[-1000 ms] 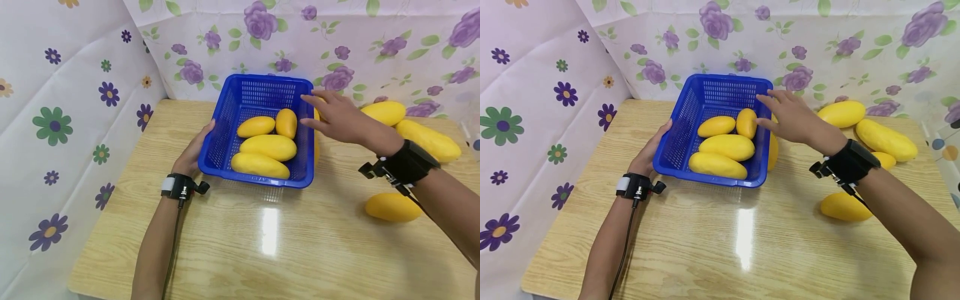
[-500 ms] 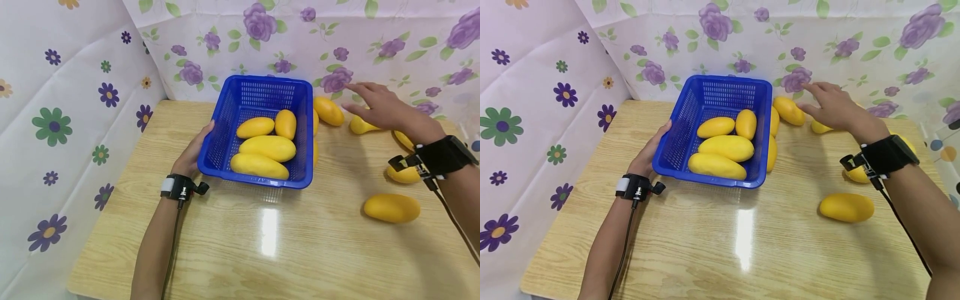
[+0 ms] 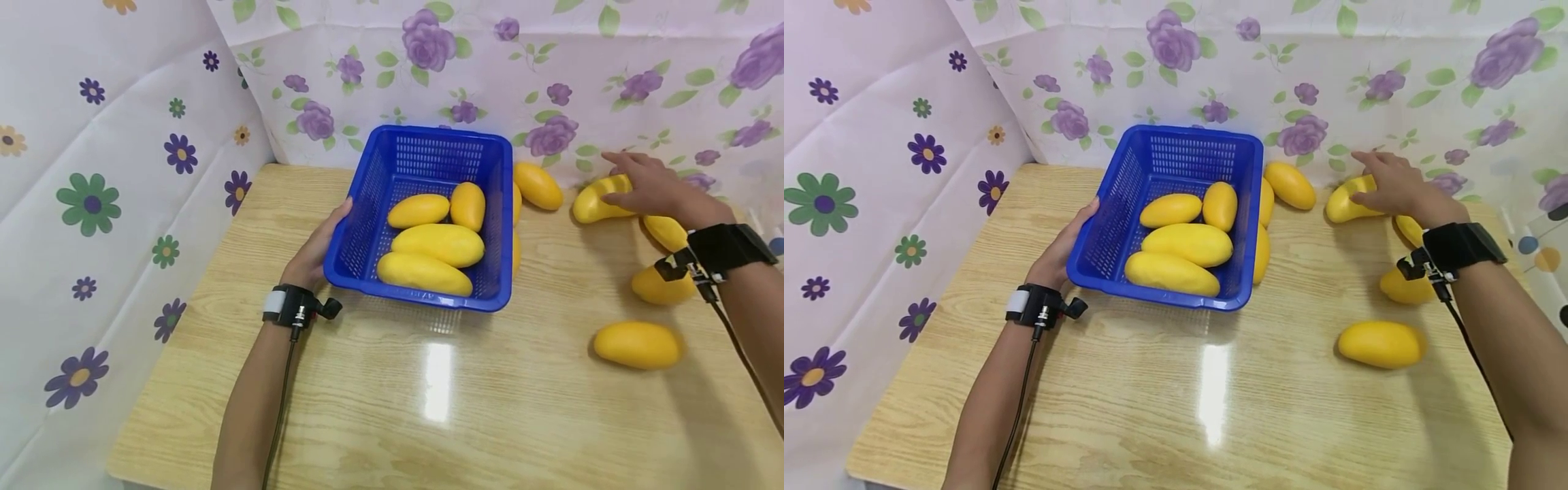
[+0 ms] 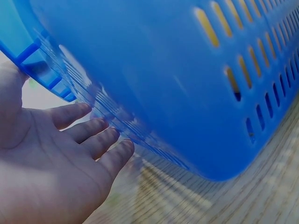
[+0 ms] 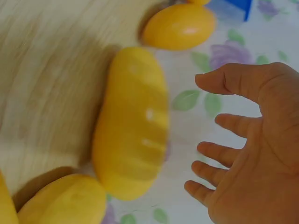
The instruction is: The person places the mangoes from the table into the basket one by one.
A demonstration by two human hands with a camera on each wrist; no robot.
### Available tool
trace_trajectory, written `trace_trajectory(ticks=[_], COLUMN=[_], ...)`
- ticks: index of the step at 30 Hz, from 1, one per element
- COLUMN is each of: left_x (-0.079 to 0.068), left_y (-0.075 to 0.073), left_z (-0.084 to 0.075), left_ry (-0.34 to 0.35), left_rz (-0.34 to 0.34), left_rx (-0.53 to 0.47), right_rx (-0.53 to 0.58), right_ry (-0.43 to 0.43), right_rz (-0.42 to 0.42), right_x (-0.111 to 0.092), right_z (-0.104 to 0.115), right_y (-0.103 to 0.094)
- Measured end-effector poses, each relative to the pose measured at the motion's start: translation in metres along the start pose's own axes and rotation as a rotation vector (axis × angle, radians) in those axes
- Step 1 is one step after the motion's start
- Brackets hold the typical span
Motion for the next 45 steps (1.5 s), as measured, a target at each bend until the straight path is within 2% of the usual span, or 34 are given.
trace_trajectory(ticks=[6, 14, 23, 31, 35, 41, 45], left_x=[-0.002, -0.002, -0.004, -0.003, -0.002, 0.0, 0.0], left_y=[0.002, 0.002, 0.001, -0.001, -0.001, -0.002, -0.002], left_z=[0.0, 0.0, -0.001, -0.001, -0.001, -0.001, 0.0], left_ry=[-0.006, -0.002, -0.001, -0.008, -0.004, 0.003, 0.008], left_rz=[-0.007, -0.003, -0.01, -0.016, -0.017, -0.001, 0.005], left_rx=[-0.008, -0.006, -0.008, -0.017, -0.026, -0.026, -0.026], right_rx=[-0.001, -0.053, -0.114, -0.094, -0.078, -0.052, -0.034], right_ry=[0.019, 0.035, 0.107, 0.129, 0.127, 0.124, 0.119], right_rz=[0.069, 0.069, 0.035, 0.022, 0.044, 0.122, 0.134], right_x=[0.005, 0.004, 0.0, -0.003, -0.003, -0.004, -0.006], right_z=[-0.016, -0.023, -0.022, -0.022, -0.023, -0.027, -0.029], right_y=[0.017, 0.029, 0.028, 0.026, 0.026, 0.03, 0.032])
Point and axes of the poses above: each hand's wrist, its own x-axis towards the middle knuckle, its own y-axis out of the palm, z = x × y, the point moved 6 cm from there along x, towards the middle knuckle, and after that the axes turned 11 degrees about -x, right-handed, at the moved point
